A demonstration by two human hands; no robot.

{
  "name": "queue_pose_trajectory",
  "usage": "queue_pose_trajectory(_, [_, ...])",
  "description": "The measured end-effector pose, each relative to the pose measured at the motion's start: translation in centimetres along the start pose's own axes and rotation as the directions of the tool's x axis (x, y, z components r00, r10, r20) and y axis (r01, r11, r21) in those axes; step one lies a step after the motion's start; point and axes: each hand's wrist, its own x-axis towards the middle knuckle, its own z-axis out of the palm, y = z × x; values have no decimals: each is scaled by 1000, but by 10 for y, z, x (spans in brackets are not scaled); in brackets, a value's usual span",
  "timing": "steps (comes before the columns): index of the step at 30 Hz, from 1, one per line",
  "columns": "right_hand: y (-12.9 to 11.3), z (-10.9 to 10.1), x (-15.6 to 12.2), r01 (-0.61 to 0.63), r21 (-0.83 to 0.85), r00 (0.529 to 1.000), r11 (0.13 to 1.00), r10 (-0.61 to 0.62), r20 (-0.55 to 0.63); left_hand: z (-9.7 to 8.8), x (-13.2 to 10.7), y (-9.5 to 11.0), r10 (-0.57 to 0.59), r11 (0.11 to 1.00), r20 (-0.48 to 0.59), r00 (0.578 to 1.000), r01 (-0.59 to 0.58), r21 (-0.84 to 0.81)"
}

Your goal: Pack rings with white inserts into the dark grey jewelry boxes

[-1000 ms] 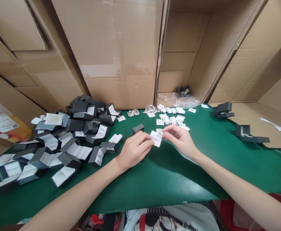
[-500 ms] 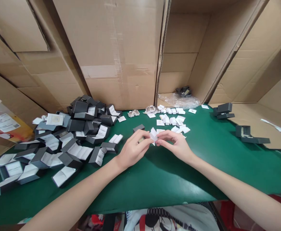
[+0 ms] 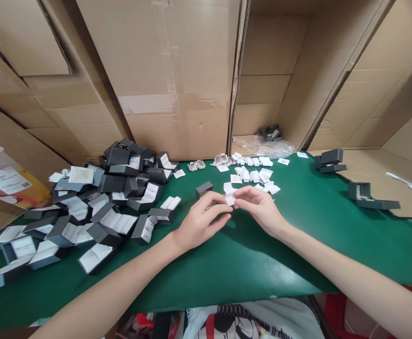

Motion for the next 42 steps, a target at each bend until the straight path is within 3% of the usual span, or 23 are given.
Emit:
queue_pose_trajectory(7, [-1, -1, 1, 18, -3, 998, 1000, -18, -65, 2, 3, 1, -112, 991, -47, 993, 108, -75])
queue_pose_trajectory(12, [-2, 5, -7, 235, -258, 969, 937, -246, -9, 2, 4, 2, -265, 956, -16, 964, 261, -133])
queue_pose_trajectory(15, [-5, 9, -13, 403, -411, 915, 817, -374, 153, 4, 4, 4, -392, 887, 23, 920, 384, -256])
queue_pose_trajectory(17, [-8, 11, -14, 473, -464, 881, 749, -405, 245, 5, 4, 5, -493, 795, 34, 870, 465, -390])
queue_pose_trajectory(21, [-11, 8, -15, 518, -479, 855, 708, -452, 255, 7, 7, 4, -622, 616, 76, 779, 547, -567])
queue_pose_trajectory(24, [-12, 5, -13, 489, -492, 866, 721, -469, 173, 6, 9, 3, -660, 550, 104, 744, 572, -609])
queue_pose_trajectory(27, [-10, 3, -11, 382, -490, 909, 784, -413, 48, 6, 9, 2, -685, 505, 116, 719, 583, -637])
queue_pose_trajectory(30, [-4, 4, -7, 207, -432, 966, 878, -252, -50, 7, 8, 2, -700, 493, 117, 704, 595, -635])
queue_pose_trajectory(34, [3, 7, -3, 0, -217, 999, 976, -9, -42, 7, 7, 1, -693, 515, 112, 712, 599, -613])
queue_pose_trajectory(37, [3, 7, -3, -15, -79, 999, 997, 12, -39, 5, 8, 2, -691, 540, 105, 715, 607, -584])
queue_pose_trajectory(42, [-3, 3, -4, 54, -59, 992, 997, -60, -109, 4, 9, 2, -680, 582, 89, 728, 610, -538])
